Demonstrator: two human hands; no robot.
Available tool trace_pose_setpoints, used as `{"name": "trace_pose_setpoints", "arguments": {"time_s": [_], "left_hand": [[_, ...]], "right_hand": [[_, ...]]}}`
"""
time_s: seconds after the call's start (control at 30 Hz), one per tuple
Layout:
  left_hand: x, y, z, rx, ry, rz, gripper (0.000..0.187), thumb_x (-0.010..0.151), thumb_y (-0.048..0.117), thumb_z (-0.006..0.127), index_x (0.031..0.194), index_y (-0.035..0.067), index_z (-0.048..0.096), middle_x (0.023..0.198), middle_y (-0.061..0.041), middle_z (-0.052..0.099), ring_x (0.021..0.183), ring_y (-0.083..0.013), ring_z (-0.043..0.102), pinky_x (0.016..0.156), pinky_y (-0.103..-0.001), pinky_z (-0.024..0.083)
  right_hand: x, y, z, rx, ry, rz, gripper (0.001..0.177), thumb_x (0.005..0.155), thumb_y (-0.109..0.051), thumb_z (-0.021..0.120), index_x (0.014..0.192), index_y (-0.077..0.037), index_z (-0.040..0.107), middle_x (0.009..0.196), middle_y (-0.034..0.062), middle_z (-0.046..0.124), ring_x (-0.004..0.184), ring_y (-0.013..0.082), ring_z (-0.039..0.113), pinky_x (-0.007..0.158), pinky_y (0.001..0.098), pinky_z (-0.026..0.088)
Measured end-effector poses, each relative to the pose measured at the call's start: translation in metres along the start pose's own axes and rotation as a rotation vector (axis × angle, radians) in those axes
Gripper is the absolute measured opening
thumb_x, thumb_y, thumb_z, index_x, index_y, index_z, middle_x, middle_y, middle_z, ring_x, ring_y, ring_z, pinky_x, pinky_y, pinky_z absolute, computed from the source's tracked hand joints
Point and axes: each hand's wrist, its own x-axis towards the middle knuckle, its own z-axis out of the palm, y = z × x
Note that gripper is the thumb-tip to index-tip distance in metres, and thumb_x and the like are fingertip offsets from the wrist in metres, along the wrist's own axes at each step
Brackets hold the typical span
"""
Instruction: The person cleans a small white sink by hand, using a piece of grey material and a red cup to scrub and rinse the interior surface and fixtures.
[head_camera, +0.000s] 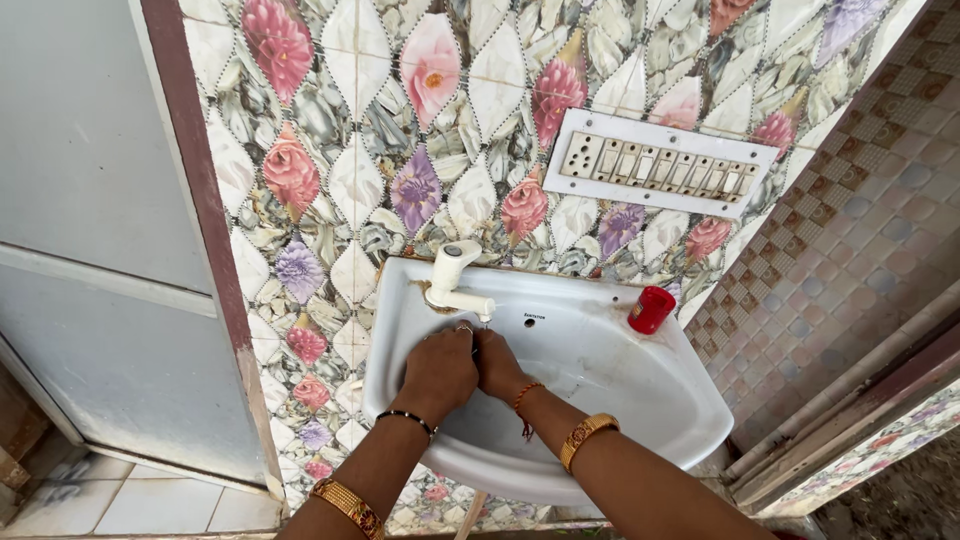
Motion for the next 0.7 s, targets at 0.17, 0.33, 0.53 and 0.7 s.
{"name": "trace_pose_setpoints", "arguments": {"time_s": [0.17, 0.33, 0.53, 0.7], "left_hand": [[-0.009, -0.004, 0.004, -0.043, -0.096, 0.100, 0.037, 0.088, 0.005, 0.050, 0.123, 0.007, 0.063, 0.128, -0.017, 0.063, 0.122, -0.0351, 0.059, 0.104, -0.046, 0.047], [-0.007, -0.006, 0.005, -0.044, -0.040, 0.135, 0.045, 0.085, 0.002, 0.051, 0.128, 0.008, 0.062, 0.131, -0.015, 0.062, 0.123, -0.0357, 0.057, 0.104, -0.047, 0.046], [0.000, -0.012, 0.009, -0.039, -0.041, 0.137, 0.038, 0.091, 0.007, 0.052, 0.127, 0.008, 0.064, 0.128, -0.015, 0.064, 0.121, -0.0358, 0.059, 0.105, -0.045, 0.047], [-0.003, -0.017, 0.010, -0.040, -0.085, 0.147, 0.045, 0.086, 0.003, 0.049, 0.127, 0.010, 0.067, 0.128, -0.014, 0.065, 0.122, -0.0342, 0.059, 0.106, -0.044, 0.045]], "right_hand": [[-0.005, 0.023, -0.016, -0.553, -0.038, 0.184, 0.012, 0.086, -0.017, 0.074, 0.092, -0.007, 0.077, 0.100, 0.0201, 0.073, 0.097, 0.0368, 0.071, 0.088, 0.0460, 0.057], [-0.005, 0.042, -0.031, -0.599, 0.023, 0.269, 0.011, 0.082, -0.011, 0.074, 0.085, -0.001, 0.076, 0.095, 0.0219, 0.073, 0.094, 0.0364, 0.072, 0.087, 0.0430, 0.059], [-0.018, -0.006, -0.017, 0.398, -0.587, 0.379, 0.047, 0.066, 0.002, 0.079, 0.111, -0.008, 0.068, 0.114, 0.0081, 0.072, 0.100, 0.0164, 0.066, 0.089, 0.0357, 0.057], [-0.046, 0.013, -0.065, 0.148, -1.164, 0.179, 0.038, 0.072, 0.007, 0.068, 0.106, -0.007, 0.075, 0.106, 0.0071, 0.075, 0.094, 0.0173, 0.065, 0.085, 0.0322, 0.054]]}}
